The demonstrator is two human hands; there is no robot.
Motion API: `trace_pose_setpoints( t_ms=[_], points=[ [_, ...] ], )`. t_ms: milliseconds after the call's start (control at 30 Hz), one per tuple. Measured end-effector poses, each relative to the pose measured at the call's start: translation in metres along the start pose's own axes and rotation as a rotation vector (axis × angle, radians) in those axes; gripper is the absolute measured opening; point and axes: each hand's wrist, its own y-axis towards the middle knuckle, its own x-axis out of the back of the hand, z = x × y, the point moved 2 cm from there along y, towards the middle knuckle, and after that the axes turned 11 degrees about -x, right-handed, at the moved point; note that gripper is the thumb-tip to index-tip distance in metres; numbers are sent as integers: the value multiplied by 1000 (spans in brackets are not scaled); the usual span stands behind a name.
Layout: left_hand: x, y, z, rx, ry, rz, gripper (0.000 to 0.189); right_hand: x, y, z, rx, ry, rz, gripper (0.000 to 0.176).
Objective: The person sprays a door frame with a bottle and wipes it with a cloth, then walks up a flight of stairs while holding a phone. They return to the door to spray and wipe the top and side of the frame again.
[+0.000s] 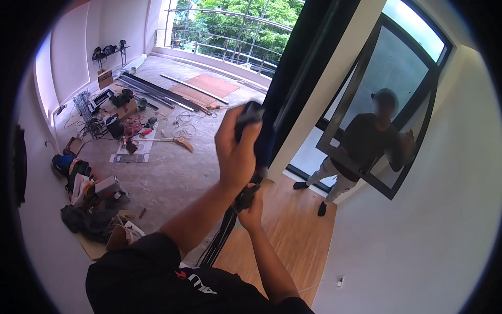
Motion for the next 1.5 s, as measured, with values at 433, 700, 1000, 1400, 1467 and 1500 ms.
trace_pose_setpoints(
  t_ms=[433, 700, 1000, 1400, 1467, 1500],
  points=[
    [17, 8, -12, 44, -15, 59, 21, -1, -9, -12, -100, 22, 53, 62],
    [146, -115, 15, 352, 267, 227, 16, 56, -43, 77, -244, 166, 146, 48],
    [199, -118, 9, 632, 7, -233, 20, 37, -87, 133, -480, 333, 204, 50],
    [179, -93, -12, 726, -628, -355, 58, 45, -21, 195, 224, -253, 74, 22],
    [173, -84, -16, 693, -613, -380, 61, 45, -21, 197, 171, -246, 39, 19],
    [170, -79, -17, 674, -606, -392, 63, 44, -20, 199, 214, -240, 22, 19]
  ],
)
